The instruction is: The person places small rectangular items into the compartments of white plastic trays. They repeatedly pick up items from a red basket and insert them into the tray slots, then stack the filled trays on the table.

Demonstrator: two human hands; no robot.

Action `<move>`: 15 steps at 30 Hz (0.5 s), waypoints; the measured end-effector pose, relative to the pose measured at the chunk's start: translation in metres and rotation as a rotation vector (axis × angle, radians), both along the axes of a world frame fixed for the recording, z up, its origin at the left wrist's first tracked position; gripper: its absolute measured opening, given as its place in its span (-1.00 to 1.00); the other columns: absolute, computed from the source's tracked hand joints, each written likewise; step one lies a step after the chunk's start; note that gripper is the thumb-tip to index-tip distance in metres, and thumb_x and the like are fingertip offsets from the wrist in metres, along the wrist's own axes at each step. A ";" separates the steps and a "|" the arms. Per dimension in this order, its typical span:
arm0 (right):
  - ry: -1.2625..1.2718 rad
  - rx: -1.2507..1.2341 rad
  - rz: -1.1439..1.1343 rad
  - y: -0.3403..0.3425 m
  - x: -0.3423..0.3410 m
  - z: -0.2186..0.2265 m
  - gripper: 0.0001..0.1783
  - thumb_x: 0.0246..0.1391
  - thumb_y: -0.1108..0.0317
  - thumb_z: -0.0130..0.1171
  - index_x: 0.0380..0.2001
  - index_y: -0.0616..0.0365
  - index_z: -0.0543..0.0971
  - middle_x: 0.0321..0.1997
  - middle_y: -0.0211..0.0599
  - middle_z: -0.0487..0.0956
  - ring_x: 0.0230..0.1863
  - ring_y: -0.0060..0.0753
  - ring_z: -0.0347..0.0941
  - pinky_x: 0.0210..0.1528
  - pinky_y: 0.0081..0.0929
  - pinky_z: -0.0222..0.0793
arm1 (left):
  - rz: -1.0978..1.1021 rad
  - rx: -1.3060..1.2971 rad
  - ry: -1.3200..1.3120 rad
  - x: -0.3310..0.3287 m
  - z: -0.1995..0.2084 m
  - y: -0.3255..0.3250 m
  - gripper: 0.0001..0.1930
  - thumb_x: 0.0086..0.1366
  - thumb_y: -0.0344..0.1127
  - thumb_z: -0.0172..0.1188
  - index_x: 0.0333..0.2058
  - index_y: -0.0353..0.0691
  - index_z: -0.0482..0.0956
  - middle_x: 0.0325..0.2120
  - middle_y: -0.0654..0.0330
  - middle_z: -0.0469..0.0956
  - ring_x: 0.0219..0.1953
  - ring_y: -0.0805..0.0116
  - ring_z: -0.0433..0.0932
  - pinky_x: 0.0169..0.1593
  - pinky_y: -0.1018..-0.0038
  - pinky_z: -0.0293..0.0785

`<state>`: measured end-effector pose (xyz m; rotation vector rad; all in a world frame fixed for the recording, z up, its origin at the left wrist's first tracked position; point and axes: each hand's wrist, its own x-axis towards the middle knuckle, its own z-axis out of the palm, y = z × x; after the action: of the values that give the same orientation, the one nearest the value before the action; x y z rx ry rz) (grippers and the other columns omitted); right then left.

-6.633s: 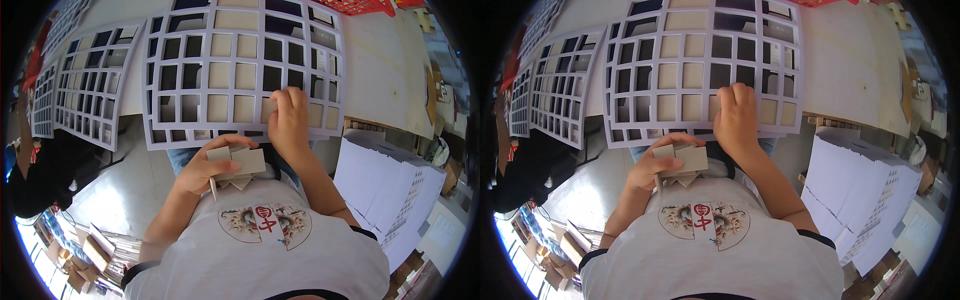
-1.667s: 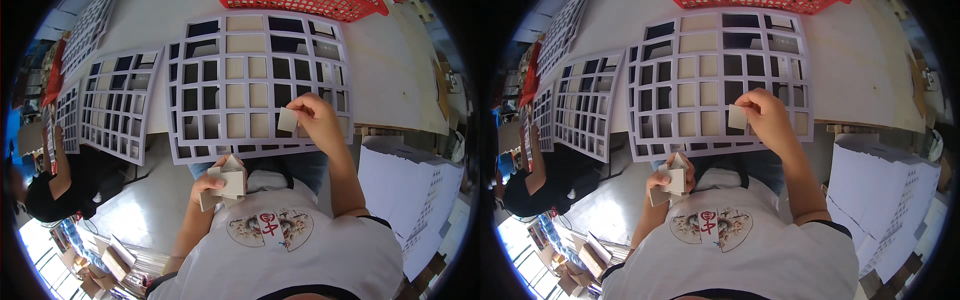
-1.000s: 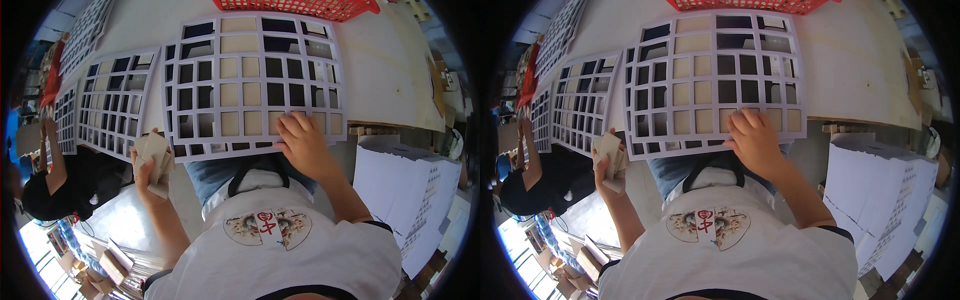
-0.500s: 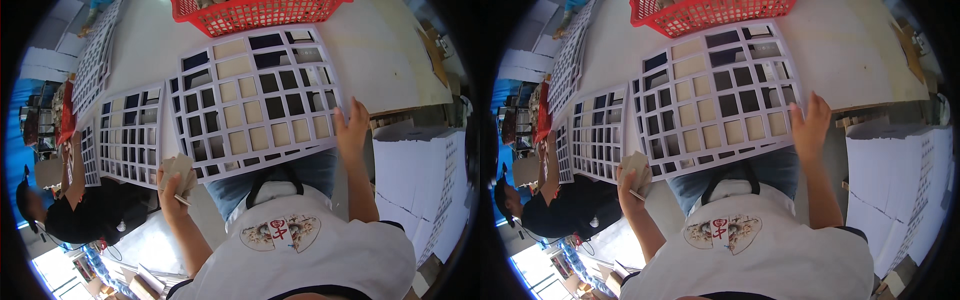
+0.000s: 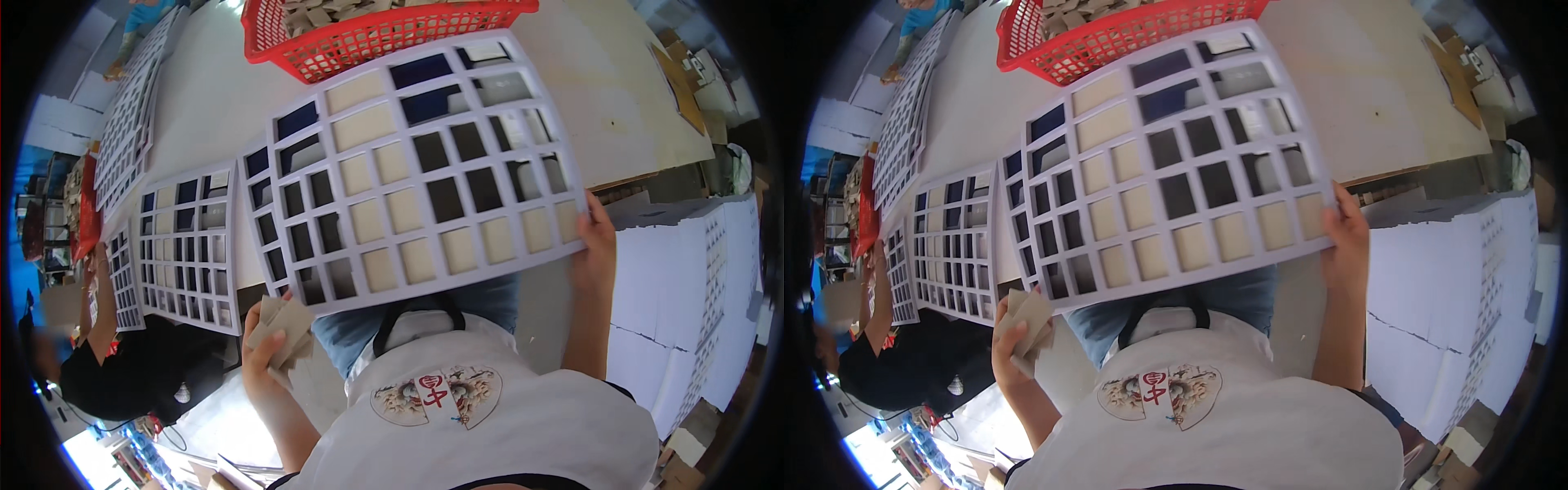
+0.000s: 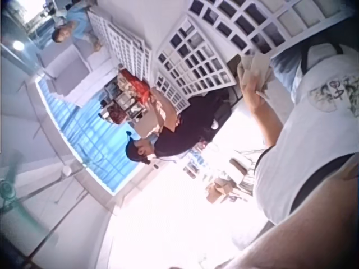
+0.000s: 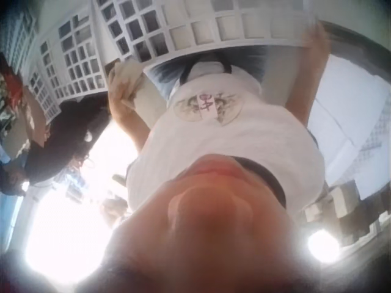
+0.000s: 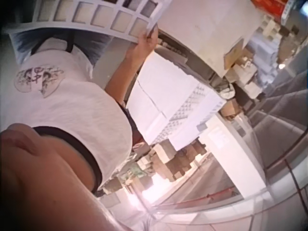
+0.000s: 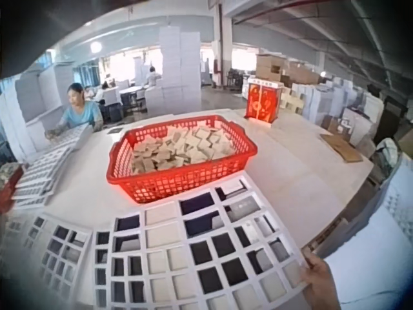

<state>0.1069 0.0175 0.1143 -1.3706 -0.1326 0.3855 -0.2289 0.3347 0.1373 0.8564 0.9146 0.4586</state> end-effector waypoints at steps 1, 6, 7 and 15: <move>0.002 0.038 -0.010 -0.024 0.012 -0.001 -0.44 0.19 0.36 0.17 0.21 0.35 0.35 0.12 -0.19 0.51 0.11 -0.35 0.46 0.20 -0.39 0.33 | -0.059 -0.046 -0.048 0.005 0.002 -0.006 -0.38 -0.05 -0.29 0.27 0.02 -0.38 0.32 -0.15 -0.16 0.51 -0.15 0.11 0.59 -0.09 0.31 0.58; -0.030 0.034 -0.065 -0.170 0.101 -0.014 -0.39 0.23 0.16 0.15 0.22 0.34 0.34 0.20 -0.21 0.47 0.23 -0.29 0.37 0.32 -0.28 0.21 | -0.461 -0.319 -0.404 0.051 -0.005 -0.033 -0.43 -0.05 -0.39 0.34 0.00 -0.32 0.42 0.14 -0.33 0.36 0.35 -0.12 0.18 0.18 0.20 0.38; -0.069 0.009 -0.048 -0.198 0.120 -0.011 -0.37 0.23 0.13 0.15 0.23 0.33 0.33 0.23 -0.20 0.45 0.26 -0.29 0.34 0.34 -0.27 0.18 | -0.524 -0.337 -0.388 0.067 0.001 -0.040 -0.41 -0.02 -0.43 0.32 0.05 -0.33 0.40 0.18 -0.30 0.32 0.31 -0.05 0.25 0.17 0.23 0.37; 0.216 0.146 -0.669 -0.267 0.266 0.005 -0.28 0.17 -0.16 0.15 0.20 0.15 0.35 0.10 -0.21 0.47 0.15 -0.22 0.36 0.29 -0.10 0.17 | -0.685 -0.398 -0.257 0.082 -0.009 -0.052 -0.43 0.04 -0.46 0.27 0.08 -0.31 0.37 0.21 -0.08 0.33 0.10 0.13 0.48 0.09 0.32 0.49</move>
<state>0.3734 -0.2498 0.1188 -1.1420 0.4609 -0.0417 -0.1468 0.2824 0.1288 0.6697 0.4088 -0.2037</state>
